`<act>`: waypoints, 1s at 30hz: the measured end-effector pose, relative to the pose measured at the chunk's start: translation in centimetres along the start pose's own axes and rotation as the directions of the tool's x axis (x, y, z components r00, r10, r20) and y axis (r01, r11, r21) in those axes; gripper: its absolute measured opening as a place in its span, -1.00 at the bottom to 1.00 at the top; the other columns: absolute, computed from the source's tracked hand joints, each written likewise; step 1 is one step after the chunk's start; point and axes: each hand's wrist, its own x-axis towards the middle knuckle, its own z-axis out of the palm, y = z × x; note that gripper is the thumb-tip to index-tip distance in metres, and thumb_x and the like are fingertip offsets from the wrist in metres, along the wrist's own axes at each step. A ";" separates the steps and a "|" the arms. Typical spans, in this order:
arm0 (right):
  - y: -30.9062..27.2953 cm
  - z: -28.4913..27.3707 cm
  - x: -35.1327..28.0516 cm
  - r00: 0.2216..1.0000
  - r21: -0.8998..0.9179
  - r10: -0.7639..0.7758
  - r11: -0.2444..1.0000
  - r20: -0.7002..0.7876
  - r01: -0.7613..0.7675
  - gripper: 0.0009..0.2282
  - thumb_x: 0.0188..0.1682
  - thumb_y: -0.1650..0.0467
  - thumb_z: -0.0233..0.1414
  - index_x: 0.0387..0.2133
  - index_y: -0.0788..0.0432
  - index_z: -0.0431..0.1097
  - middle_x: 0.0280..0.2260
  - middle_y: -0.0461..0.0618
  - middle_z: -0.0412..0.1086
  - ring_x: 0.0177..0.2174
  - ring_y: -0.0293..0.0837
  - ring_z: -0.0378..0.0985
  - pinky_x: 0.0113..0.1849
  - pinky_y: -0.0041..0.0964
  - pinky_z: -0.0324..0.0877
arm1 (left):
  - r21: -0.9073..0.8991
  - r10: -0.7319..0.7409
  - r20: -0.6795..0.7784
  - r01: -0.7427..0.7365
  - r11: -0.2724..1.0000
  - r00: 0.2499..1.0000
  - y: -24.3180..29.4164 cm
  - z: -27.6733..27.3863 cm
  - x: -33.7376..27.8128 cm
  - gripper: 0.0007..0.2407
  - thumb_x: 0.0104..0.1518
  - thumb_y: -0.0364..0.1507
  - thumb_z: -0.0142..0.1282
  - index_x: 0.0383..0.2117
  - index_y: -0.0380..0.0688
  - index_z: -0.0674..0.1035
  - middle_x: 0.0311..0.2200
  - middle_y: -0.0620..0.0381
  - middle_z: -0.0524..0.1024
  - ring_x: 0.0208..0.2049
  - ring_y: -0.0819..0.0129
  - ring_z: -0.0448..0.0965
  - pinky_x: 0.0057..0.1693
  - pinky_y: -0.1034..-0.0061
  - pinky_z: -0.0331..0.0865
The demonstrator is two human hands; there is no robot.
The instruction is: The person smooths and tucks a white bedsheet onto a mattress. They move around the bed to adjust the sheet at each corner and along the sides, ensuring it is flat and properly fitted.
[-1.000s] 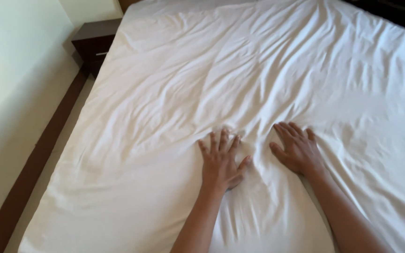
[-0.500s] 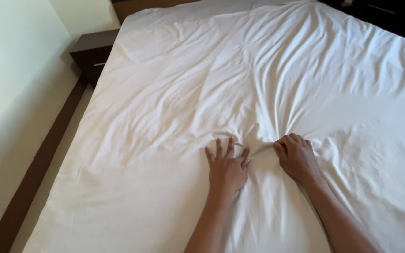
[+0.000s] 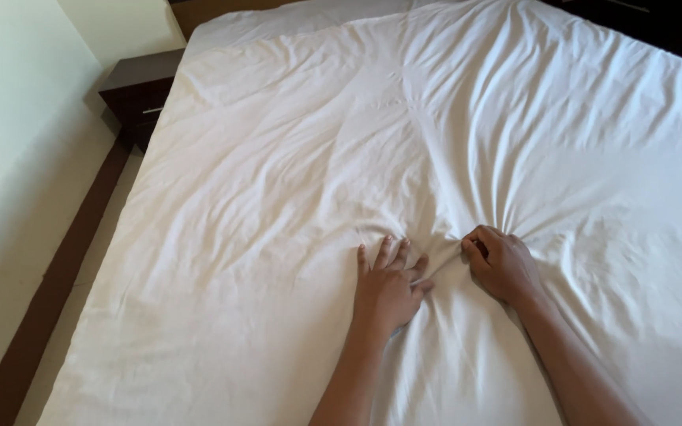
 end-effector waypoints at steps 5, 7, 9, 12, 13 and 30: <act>0.2 -0.1 -0.7 0.998 -0.118 0.065 0.991 0.006 -0.064 -0.77 0.03 0.22 -0.01 -0.37 0.08 0.51 -0.58 -0.01 0.52 -0.52 0.03 0.59 -0.38 0.00 0.41 | -0.026 0.022 -0.117 -0.025 0.999 0.993 -0.2 1.6 0.4 -0.63 0.29 -0.19 -0.22 0.21 0.27 0.44 0.39 0.29 0.13 0.47 0.15 -0.14 0.41 -0.18 -0.46; 0.1 -0.3 -1.1 0.996 -0.133 0.088 0.987 0.002 -0.086 -0.77 0.02 0.20 0.00 -0.37 0.05 0.52 -0.62 0.00 0.51 -0.54 0.02 0.59 -0.39 0.01 0.41 | -0.086 0.024 -0.144 -0.036 0.996 0.989 -0.5 2.0 0.3 -0.65 0.30 -0.21 -0.20 0.17 0.21 0.50 0.38 0.36 0.20 0.47 0.16 -0.09 0.42 -0.18 -0.45; -0.3 -0.6 -1.2 0.995 -0.119 0.100 0.988 0.002 -0.099 -0.79 0.01 0.22 0.01 -0.37 0.04 0.53 -0.63 -0.02 0.51 -0.51 0.00 0.59 -0.38 -0.04 0.41 | -0.152 0.117 -0.155 -0.140 0.978 0.981 -1.0 2.4 0.5 -0.67 0.33 -0.23 -0.21 0.11 0.14 0.56 0.29 0.37 0.32 0.44 0.22 0.02 0.45 -0.13 -0.40; 2.0 0.7 -0.9 0.994 -0.060 0.002 0.998 -0.105 -0.009 -0.81 -0.02 0.25 0.06 -0.40 0.08 0.54 -0.57 -0.01 0.51 -0.43 -0.01 0.56 -0.29 -0.09 0.42 | -0.176 0.136 -0.130 -0.158 0.972 0.982 -1.3 1.6 0.6 -0.68 0.37 -0.20 -0.21 0.05 0.10 0.60 0.26 0.36 0.41 0.44 0.26 0.11 0.50 0.00 -0.28; 1.7 0.4 -0.8 0.995 -0.060 -0.002 0.998 -0.100 -0.004 -0.81 -0.02 0.25 0.06 -0.40 0.08 0.54 -0.57 -0.01 0.51 -0.43 -0.01 0.56 -0.29 -0.09 0.42 | -0.178 0.130 -0.132 -0.152 0.972 0.983 -1.4 1.8 0.7 -0.68 0.37 -0.20 -0.21 0.05 0.10 0.60 0.26 0.36 0.41 0.44 0.26 0.11 0.50 0.00 -0.28; -1.3 3.8 4.6 0.943 -0.491 0.016 0.857 0.332 0.158 -0.20 -0.03 -0.16 -0.25 0.40 0.01 -0.11 0.40 0.16 -0.17 0.38 0.14 -0.23 0.27 0.24 -0.25 | -0.005 -0.318 -0.291 0.331 0.943 0.902 -4.6 2.0 4.3 -0.40 0.19 -0.08 -0.19 0.40 0.10 0.14 0.42 -0.16 -0.05 0.40 -0.40 -0.20 0.38 -0.25 -0.41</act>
